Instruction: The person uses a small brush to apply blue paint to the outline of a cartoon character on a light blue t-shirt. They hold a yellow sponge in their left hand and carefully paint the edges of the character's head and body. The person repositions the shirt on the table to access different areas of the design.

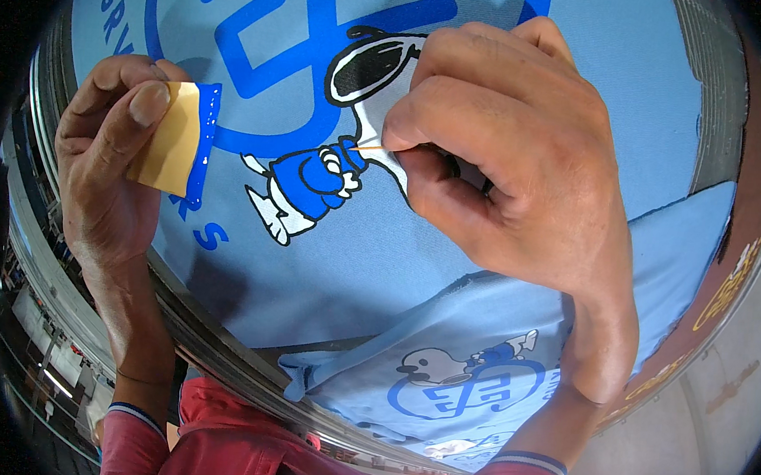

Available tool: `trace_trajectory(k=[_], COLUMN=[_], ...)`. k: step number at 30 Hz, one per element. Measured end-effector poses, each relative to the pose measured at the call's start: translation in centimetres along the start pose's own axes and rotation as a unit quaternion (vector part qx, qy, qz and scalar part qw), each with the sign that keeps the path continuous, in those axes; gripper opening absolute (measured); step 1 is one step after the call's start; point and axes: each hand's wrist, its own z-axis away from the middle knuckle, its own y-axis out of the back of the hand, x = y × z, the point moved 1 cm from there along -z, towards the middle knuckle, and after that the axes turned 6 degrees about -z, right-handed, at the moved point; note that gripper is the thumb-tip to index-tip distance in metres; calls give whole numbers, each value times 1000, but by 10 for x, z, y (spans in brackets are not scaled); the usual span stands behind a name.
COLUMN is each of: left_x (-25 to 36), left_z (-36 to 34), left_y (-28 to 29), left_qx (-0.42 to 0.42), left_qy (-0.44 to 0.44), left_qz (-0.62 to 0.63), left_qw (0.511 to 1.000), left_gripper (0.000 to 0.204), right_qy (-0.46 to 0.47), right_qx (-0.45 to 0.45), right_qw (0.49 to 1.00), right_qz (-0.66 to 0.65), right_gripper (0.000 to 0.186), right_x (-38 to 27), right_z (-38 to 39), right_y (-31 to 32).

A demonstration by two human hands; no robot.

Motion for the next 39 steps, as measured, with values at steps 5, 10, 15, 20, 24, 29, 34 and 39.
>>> trace_trajectory(k=[5,10,15,20,24,29,34,39], left_x=[0,1,0,0,2,1,9,20], left_z=[0,0,0,1,0,0,0,9], left_y=[0,-1,0,0,-1,-1,-14,-37], left_qx=[0,12,7,9,12,8,19,41], left_qy=[-3,-2,0,8,8,3,8,34], left_qz=[-2,-8,-9,-5,-7,-8,10,31], left_qw=[1000,1000,1000,1000,1000,1000,1000,998], left_gripper=[24,25,25,26,26,24,21,13], right_qy=[-1,5,3,7,8,10,7,-13], right_qx=[0,-5,-3,-5,-3,-2,-15,42], right_qw=[1000,1000,1000,1000,1000,1000,1000,993], right_qz=[-1,5,1,2,3,-1,-17,-112], right_gripper=[27,27,27,28,29,29,31,30], right_x=[0,1,1,2,2,3,2,3], right_z=[1,0,1,2,2,3,2,3], right_y=[0,0,0,0,0,0,2,3])
